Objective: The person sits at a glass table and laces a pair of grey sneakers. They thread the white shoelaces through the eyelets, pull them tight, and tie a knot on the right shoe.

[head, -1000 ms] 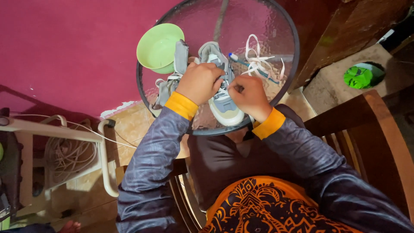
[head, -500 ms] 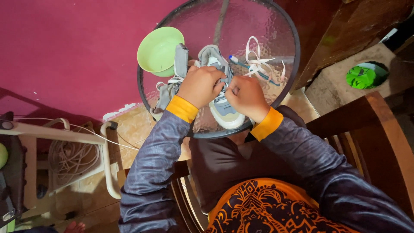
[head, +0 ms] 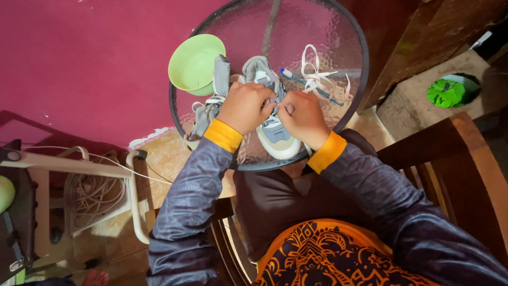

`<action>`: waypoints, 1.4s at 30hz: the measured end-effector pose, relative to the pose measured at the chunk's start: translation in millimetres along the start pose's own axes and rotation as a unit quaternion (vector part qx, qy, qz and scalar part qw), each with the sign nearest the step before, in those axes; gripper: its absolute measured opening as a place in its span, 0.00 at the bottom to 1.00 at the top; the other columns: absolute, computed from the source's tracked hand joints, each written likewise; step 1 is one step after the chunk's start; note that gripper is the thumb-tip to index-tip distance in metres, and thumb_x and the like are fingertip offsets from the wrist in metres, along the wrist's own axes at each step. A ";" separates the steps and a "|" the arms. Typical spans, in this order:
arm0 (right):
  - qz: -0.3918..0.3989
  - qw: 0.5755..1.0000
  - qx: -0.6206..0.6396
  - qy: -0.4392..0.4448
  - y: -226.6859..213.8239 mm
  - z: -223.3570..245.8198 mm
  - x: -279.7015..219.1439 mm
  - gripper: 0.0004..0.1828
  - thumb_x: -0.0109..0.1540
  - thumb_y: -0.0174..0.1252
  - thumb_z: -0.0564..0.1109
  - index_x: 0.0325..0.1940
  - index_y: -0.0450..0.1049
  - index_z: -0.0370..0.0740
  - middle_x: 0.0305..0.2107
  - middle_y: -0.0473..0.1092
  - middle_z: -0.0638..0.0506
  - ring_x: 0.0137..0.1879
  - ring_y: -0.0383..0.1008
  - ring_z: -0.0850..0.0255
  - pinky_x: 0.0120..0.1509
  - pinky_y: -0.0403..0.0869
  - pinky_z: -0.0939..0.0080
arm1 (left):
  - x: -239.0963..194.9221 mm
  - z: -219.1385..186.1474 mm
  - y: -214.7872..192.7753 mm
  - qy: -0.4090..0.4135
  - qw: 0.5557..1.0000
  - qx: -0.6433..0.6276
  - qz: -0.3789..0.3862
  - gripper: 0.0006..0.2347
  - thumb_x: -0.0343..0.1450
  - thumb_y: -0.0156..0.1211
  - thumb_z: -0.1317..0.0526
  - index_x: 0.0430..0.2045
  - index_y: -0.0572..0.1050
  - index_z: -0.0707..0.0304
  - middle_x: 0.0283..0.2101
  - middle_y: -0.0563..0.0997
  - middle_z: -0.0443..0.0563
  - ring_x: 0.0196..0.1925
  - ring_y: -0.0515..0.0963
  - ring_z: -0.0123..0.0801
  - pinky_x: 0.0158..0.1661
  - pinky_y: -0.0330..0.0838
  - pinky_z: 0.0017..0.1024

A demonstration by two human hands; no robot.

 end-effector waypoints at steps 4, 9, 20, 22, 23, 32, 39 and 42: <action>-0.012 1.000 -0.003 0.001 -3.6 9.2 2.4 0.10 0.57 0.64 0.36 0.24 0.71 0.43 0.14 0.63 0.55 0.24 0.72 0.54 0.33 0.72 0.59 | -1.1 1.8 -2.0 -0.013 1.000 -0.010 0.015 0.07 0.71 0.62 0.58 0.39 0.83 0.51 0.31 0.82 0.42 0.38 0.84 0.38 0.46 0.67 0.37; -0.056 0.998 0.032 0.000 -8.1 5.3 -1.5 0.07 0.59 0.68 0.38 0.28 0.77 0.40 0.15 0.62 0.56 0.24 0.70 0.59 0.35 0.72 0.65 | 0.4 6.4 -5.9 -0.052 0.998 -0.045 0.003 0.04 0.68 0.62 0.57 0.24 0.81 0.48 0.21 0.80 0.42 0.33 0.84 0.45 0.44 0.69 0.38; -0.052 0.973 -0.168 -0.152 1.5 4.8 1.1 0.09 0.60 0.72 0.47 0.41 0.80 0.45 0.23 0.68 0.59 0.32 0.75 0.62 0.40 0.76 0.63 | 2.9 9.4 -0.8 -0.110 0.994 -0.019 0.003 0.08 0.69 0.58 0.55 0.21 0.81 0.49 0.21 0.82 0.46 0.34 0.84 0.52 0.43 0.72 0.43; -0.048 0.970 -0.173 -0.164 1.6 6.1 2.2 0.09 0.61 0.70 0.48 0.42 0.79 0.46 0.24 0.68 0.60 0.34 0.75 0.62 0.41 0.76 0.63 | 5.0 11.7 4.5 -0.128 0.992 -0.001 -0.005 0.09 0.70 0.57 0.54 0.22 0.82 0.47 0.22 0.83 0.46 0.35 0.85 0.52 0.42 0.73 0.43; -0.051 0.969 -0.171 -0.169 1.2 6.4 1.9 0.09 0.61 0.70 0.47 0.43 0.80 0.46 0.26 0.69 0.59 0.35 0.76 0.61 0.42 0.76 0.63 | 5.3 13.1 7.0 -0.138 0.990 0.031 -0.003 0.09 0.70 0.56 0.53 0.22 0.82 0.46 0.22 0.83 0.45 0.35 0.85 0.50 0.42 0.73 0.43; -0.027 0.973 -0.128 -0.190 -5.2 18.4 9.3 0.09 0.58 0.70 0.41 0.42 0.80 0.45 0.29 0.71 0.55 0.37 0.78 0.58 0.43 0.78 0.61 | 9.4 7.1 10.9 -0.178 0.979 0.093 0.035 0.11 0.70 0.52 0.52 0.25 0.82 0.48 0.27 0.84 0.48 0.39 0.86 0.51 0.45 0.72 0.47; 0.028 0.986 0.016 -0.163 0.2 6.8 17.7 0.11 0.56 0.67 0.34 0.42 0.80 0.43 0.30 0.73 0.55 0.32 0.75 0.57 0.38 0.77 0.58 | 4.4 -4.3 -5.3 -0.213 0.975 0.020 0.063 0.10 0.70 0.53 0.53 0.28 0.84 0.47 0.31 0.86 0.51 0.45 0.85 0.56 0.48 0.72 0.51; 0.035 0.986 0.080 -0.142 -10.9 16.6 21.3 0.11 0.56 0.67 0.31 0.41 0.80 0.41 0.30 0.74 0.53 0.32 0.75 0.56 0.36 0.77 0.61 | 5.6 9.6 3.4 -0.233 0.970 -0.047 0.052 0.09 0.69 0.55 0.55 0.25 0.84 0.49 0.30 0.86 0.53 0.45 0.84 0.60 0.45 0.75 0.51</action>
Point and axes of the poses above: each hand's wrist, its own x-axis towards the middle knuckle, its own y-axis out of the palm, z = x × y, the point moved 8 cm from there along x, towards the middle knuckle
